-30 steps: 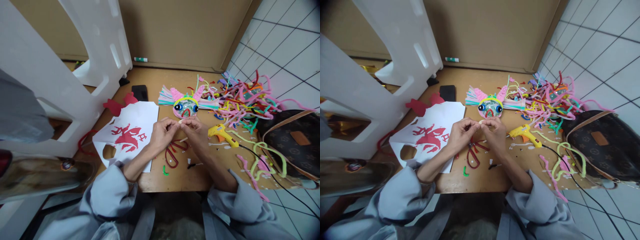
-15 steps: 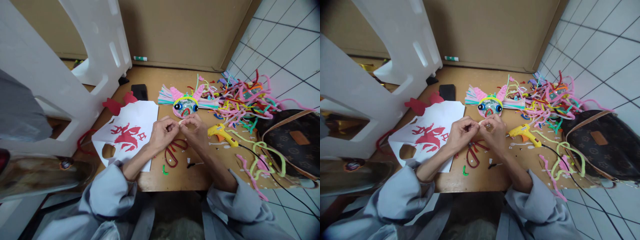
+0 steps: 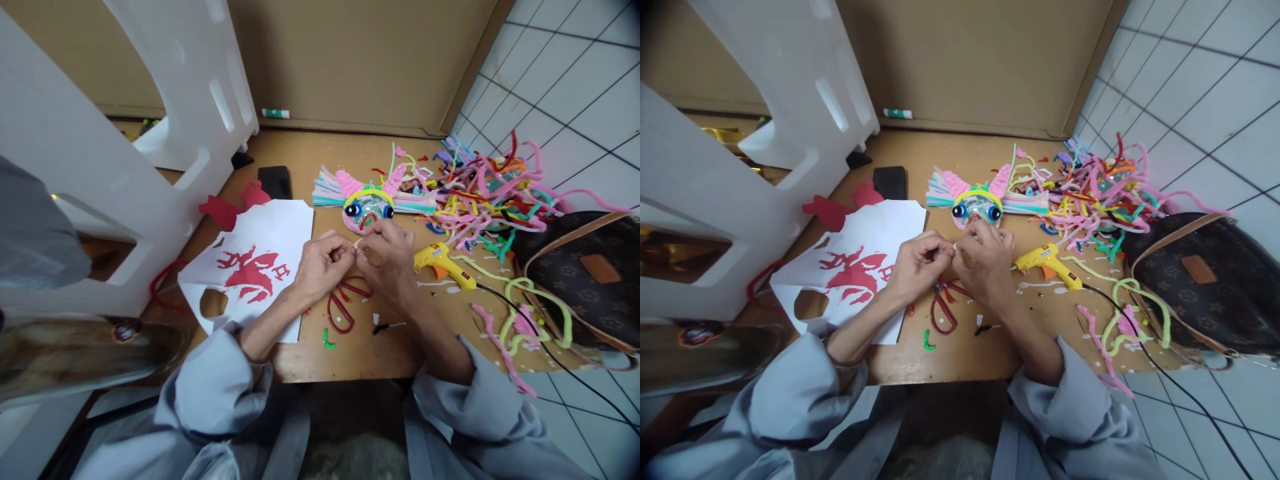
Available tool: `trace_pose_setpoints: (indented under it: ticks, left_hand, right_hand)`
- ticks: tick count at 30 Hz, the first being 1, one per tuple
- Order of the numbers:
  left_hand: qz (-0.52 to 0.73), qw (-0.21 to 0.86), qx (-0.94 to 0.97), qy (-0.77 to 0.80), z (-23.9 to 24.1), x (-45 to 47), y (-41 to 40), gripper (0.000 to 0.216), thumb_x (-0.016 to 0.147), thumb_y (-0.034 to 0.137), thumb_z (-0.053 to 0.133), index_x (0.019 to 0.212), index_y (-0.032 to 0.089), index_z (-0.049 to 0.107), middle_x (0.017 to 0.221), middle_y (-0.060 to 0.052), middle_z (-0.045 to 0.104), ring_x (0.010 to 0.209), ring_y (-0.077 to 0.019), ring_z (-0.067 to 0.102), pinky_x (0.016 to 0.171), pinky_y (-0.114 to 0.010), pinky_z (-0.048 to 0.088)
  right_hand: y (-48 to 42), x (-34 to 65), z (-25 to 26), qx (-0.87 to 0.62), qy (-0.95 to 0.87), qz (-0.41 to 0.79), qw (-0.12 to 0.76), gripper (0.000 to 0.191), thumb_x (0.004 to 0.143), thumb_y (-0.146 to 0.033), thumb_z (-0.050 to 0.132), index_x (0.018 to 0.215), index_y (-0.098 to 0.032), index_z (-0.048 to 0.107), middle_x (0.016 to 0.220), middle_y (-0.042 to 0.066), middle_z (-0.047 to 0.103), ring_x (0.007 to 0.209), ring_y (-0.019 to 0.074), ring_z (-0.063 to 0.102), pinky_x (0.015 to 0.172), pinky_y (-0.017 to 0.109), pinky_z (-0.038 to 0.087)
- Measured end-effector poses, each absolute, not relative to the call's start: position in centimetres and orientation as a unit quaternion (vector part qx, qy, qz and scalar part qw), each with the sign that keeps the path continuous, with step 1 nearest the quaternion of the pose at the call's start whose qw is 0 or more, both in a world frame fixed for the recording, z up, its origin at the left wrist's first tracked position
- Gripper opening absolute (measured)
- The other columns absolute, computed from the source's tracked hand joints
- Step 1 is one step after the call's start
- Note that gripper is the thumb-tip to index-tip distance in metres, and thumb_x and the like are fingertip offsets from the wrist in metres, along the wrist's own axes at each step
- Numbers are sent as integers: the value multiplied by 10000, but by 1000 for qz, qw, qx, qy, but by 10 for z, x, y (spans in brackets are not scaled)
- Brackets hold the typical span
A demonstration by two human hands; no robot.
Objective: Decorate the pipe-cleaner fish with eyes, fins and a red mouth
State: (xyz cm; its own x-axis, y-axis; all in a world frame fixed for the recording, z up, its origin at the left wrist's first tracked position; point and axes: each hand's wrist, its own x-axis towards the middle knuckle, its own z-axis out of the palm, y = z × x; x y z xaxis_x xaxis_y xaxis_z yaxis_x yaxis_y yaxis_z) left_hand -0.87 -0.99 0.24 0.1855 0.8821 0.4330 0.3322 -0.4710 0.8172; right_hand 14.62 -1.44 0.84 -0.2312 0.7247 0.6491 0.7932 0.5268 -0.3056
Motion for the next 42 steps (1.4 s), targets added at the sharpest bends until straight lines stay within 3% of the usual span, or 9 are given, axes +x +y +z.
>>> trace_pose_setpoints:
  ticks: [14, 23, 28, 37, 42]
  left_hand:
    - [462, 307, 711, 433, 5, -10, -9, 137, 733, 132, 523, 620, 166, 593, 610, 27, 491, 564, -89, 451, 532, -210, 339]
    - [462, 432, 622, 461, 11, -10, -5, 175, 712, 316, 604, 662, 152, 642, 602, 17, 543, 552, -90, 421, 528, -221, 340]
    - [434, 517, 576, 460, 15, -12, -6, 186, 669, 325, 572, 649, 152, 637, 539, 30, 511, 501, -86, 414, 484, -218, 322]
    - [436, 574, 517, 462, 11, -11, -3, 185, 622, 335, 639, 613, 150, 628, 475, 42, 470, 447, -60, 359, 445, -202, 275]
    - [439, 628, 468, 440, 12, -10, -2, 200, 594, 336, 698, 615, 145, 645, 534, 19, 527, 450, -49, 372, 434, -201, 274]
  right_hand:
    - [-12, 152, 12, -431, -841, -52, 321, 142, 850, -147, 524, 760, -233, 593, 987, 49, 675, 925, 210, 559, 943, 427, 314]
    - [-11, 152, 14, -408, -798, 116, 428, 164, 912, -175, 506, 774, -229, 575, 861, 42, 606, 855, 189, 591, 753, 319, 465]
    - [-11, 152, 14, -400, -803, 94, 432, 151, 885, -158, 515, 767, -226, 580, 852, 42, 589, 845, 185, 589, 743, 317, 479]
    - [-13, 149, 9, -404, -804, 78, 430, 186, 895, -152, 486, 759, -221, 592, 864, 59, 587, 860, 205, 583, 768, 343, 491]
    - [-13, 150, 12, -417, -791, 98, 436, 158, 858, -133, 535, 756, -224, 614, 839, 38, 607, 837, 188, 603, 750, 318, 494]
